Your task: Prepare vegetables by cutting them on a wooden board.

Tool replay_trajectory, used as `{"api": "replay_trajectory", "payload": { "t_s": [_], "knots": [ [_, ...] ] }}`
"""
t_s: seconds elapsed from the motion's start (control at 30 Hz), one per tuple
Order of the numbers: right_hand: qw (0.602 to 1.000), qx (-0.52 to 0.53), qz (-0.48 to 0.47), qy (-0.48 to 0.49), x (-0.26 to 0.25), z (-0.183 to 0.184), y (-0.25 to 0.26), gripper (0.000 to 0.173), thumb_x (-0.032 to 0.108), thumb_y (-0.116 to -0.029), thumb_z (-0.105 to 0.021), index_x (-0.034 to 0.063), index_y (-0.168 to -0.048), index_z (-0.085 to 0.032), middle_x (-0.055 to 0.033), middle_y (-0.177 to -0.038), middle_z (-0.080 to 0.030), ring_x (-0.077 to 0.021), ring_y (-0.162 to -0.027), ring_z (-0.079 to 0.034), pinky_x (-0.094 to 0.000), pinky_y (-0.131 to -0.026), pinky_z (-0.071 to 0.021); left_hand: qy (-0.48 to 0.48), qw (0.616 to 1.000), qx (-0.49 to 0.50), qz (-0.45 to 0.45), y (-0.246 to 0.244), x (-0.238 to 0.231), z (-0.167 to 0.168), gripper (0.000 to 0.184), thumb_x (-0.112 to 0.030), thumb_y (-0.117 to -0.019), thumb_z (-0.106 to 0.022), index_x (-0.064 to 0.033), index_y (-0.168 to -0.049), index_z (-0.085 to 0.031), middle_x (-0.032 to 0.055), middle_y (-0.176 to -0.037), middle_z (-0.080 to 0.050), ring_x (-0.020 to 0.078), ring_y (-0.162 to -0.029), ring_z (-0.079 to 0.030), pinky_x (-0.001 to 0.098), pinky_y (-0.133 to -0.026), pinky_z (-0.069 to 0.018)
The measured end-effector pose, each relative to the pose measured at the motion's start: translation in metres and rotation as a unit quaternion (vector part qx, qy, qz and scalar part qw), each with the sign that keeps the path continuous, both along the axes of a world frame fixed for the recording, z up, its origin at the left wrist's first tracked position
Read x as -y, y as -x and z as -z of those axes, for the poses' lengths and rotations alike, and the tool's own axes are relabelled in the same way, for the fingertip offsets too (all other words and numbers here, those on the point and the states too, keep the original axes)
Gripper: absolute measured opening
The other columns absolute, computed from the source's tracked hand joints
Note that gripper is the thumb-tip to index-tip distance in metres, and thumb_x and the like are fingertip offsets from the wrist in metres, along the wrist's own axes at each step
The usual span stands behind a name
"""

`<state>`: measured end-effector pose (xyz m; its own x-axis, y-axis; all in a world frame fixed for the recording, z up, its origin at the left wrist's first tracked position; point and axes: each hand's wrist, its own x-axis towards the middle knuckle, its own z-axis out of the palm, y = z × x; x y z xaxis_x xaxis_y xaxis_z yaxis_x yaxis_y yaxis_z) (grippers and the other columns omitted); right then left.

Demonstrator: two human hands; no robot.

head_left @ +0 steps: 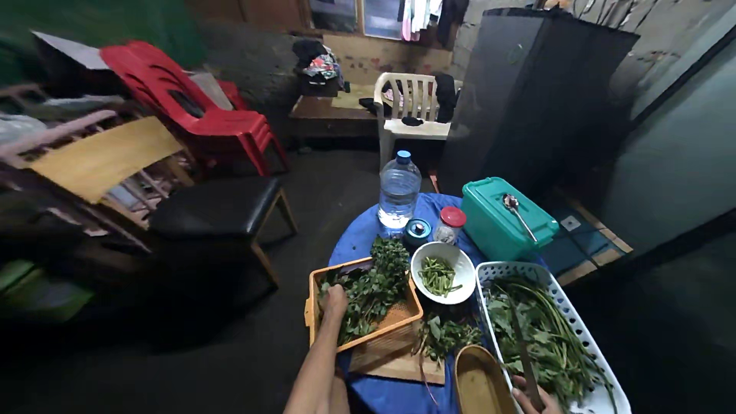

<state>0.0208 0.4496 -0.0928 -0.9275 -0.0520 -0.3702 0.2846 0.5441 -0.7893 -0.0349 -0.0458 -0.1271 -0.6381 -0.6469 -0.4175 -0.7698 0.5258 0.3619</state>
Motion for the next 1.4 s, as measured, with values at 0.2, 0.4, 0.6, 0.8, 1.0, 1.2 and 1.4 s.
{"api": "replay_trajectory", "payload": {
  "t_s": [0.2, 0.4, 0.6, 0.8, 1.0, 1.2, 1.4],
  "knots": [
    [0.992, -0.013, 0.129, 0.003, -0.021, -0.011, -0.015, 0.036, 0.023, -0.0996, -0.067, 0.0080, -0.132, -0.066, -0.0112, -0.082, -0.064, -0.0163, -0.058, -0.053, -0.0382, -0.056, -0.0487, -0.053, 0.984, -0.169, -0.006, -0.018, 0.023, -0.026, 0.038, -0.015, -0.0947, -0.072, 0.0089, -0.124, -0.064, 0.0331, -0.128, -0.061, 0.0483, -0.123, -0.058, 0.0629, -0.105, -0.0447],
    [0.967, -0.011, 0.228, 0.113, -0.022, -0.021, -0.027, 0.038, 0.033, -0.1068, -0.055, 0.0046, -0.132, -0.063, -0.0022, -0.063, -0.053, -0.0100, -0.046, -0.049, -0.0284, -0.045, -0.0473, -0.083, 0.906, -0.414, 0.037, -0.061, -0.013, -0.098, 0.033, -0.024, -0.1003, -0.066, 0.0059, -0.115, -0.068, 0.0178, -0.102, -0.070, 0.0180, -0.080, -0.067, 0.0400, -0.076, -0.0573],
    [0.947, -0.022, 0.163, 0.278, 0.014, -0.022, -0.041, 0.068, 0.044, -0.1111, -0.012, 0.0001, -0.137, -0.056, 0.0044, -0.054, -0.049, -0.0063, -0.040, -0.047, -0.0248, -0.041, -0.0478, -0.280, 0.831, -0.475, 0.068, -0.080, -0.122, -0.112, 0.021, -0.007, -0.0982, -0.063, 0.0077, -0.113, -0.064, 0.0066, -0.092, -0.072, 0.0111, -0.074, -0.072, 0.0302, -0.070, -0.0632],
    [0.918, -0.068, 0.115, 0.374, 0.048, -0.026, -0.055, 0.085, 0.055, -0.1054, -0.002, -0.0029, -0.137, -0.055, 0.0060, -0.053, -0.053, -0.0040, -0.038, -0.048, -0.0212, -0.039, -0.0465, -0.401, 0.805, -0.437, -0.004, -0.087, -0.200, -0.091, 0.014, 0.000, -0.0942, -0.068, 0.0056, -0.107, -0.067, 0.0089, -0.091, -0.073, 0.0159, -0.079, -0.073, 0.0324, -0.073, -0.0632],
    [0.902, -0.086, 0.068, 0.417, 0.054, -0.038, -0.055, 0.093, 0.071, -0.0999, -0.011, -0.0013, -0.135, -0.057, 0.0071, -0.055, -0.056, -0.0036, -0.039, -0.049, -0.0205, -0.040, -0.0470, -0.423, 0.794, -0.437, 0.007, -0.096, -0.216, -0.095, 0.012, 0.003, -0.0915, -0.070, 0.0040, -0.103, -0.068, 0.0066, -0.088, -0.074, 0.0135, -0.077, -0.073, 0.0295, -0.072, -0.0635],
    [0.933, -0.143, -0.055, 0.326, 0.077, -0.053, -0.046, 0.101, 0.085, -0.0906, -0.028, 0.0012, -0.139, -0.058, 0.0087, -0.061, -0.057, -0.0010, -0.045, -0.046, -0.0219, -0.043, -0.0454, -0.312, 0.792, -0.497, 0.169, -0.105, -0.226, -0.090, 0.014, -0.006, -0.0886, -0.074, 0.0009, -0.101, -0.072, 0.0028, -0.089, -0.076, 0.0084, -0.075, -0.073, 0.0254, -0.070, -0.0634],
    [0.957, -0.253, -0.086, 0.114, 0.106, -0.037, -0.026, 0.051, 0.039, -0.1088, -0.035, -0.0017, -0.111, -0.066, -0.0071, -0.068, -0.060, -0.0155, -0.055, -0.057, -0.0371, -0.055, -0.0524, -0.309, 0.769, -0.522, 0.201, -0.111, -0.240, -0.089, 0.012, -0.002, -0.0883, -0.073, 0.0008, -0.100, -0.074, 0.0038, -0.093, -0.077, 0.0080, -0.077, -0.073, 0.0244, -0.069, -0.0634]
  ]
}}
